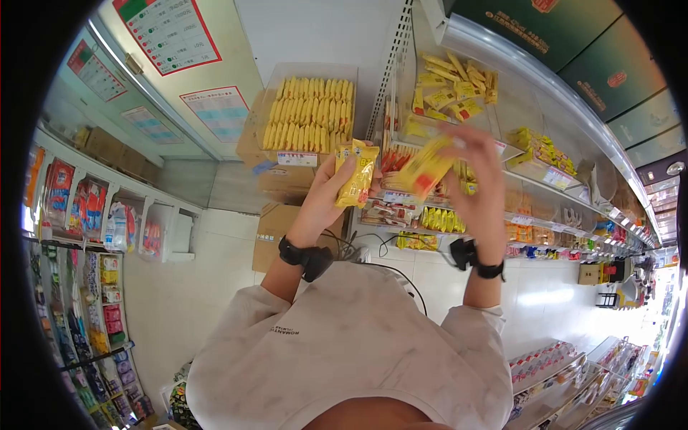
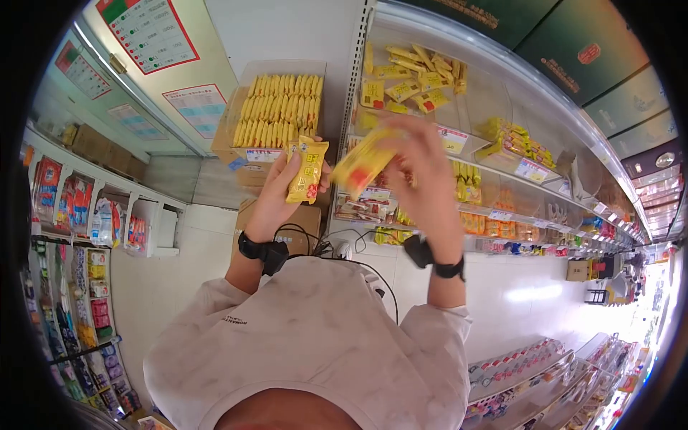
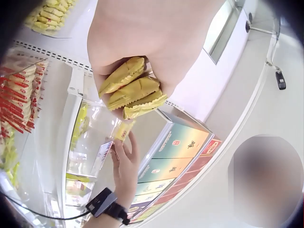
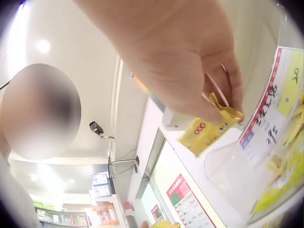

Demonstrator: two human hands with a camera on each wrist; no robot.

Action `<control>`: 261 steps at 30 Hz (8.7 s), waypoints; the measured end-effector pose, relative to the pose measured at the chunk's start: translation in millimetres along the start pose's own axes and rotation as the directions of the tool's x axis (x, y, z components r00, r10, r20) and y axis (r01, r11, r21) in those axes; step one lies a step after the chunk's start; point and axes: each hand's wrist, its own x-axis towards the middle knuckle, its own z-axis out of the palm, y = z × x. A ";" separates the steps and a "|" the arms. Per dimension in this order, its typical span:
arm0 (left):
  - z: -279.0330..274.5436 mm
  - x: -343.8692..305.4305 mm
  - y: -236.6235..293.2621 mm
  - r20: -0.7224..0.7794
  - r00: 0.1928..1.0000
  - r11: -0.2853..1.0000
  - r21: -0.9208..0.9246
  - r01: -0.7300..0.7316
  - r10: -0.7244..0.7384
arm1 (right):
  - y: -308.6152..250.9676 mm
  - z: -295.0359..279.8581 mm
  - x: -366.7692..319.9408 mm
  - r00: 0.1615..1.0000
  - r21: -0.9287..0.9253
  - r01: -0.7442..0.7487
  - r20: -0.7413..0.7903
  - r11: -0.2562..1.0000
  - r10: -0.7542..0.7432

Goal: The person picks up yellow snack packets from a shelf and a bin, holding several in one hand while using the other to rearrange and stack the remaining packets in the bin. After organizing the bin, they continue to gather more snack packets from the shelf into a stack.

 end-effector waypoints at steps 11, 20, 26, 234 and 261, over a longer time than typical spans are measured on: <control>-5.2 4.4 -21.2 0.018 0.989 0.969 -0.201 0.146 -0.146 | 21.7 78.0 -43.8 0.996 0.243 -0.011 0.084 0.970 -0.010; -20.1 -8.9 -21.6 -0.020 0.988 0.967 -0.210 0.145 -0.153 | 5.8 101.2 -44.5 0.965 0.458 -0.205 0.240 0.865 0.101; -22.1 -14.4 -12.8 0.055 0.998 0.975 -0.217 0.055 -0.044 | -6.2 106.1 -33.3 0.957 0.518 -0.279 0.224 0.809 0.187; -185.5 61.4 -68.3 0.364 0.837 -0.517 0.848 -0.115 0.410 | 73.5 260.6 -33.9 0.882 -0.457 -0.057 0.393 0.887 0.259; -186.2 71.6 -60.5 0.189 0.934 -0.589 0.808 0.028 0.303 | 77.9 222.8 -42.3 0.829 0.115 -0.530 0.278 0.840 0.485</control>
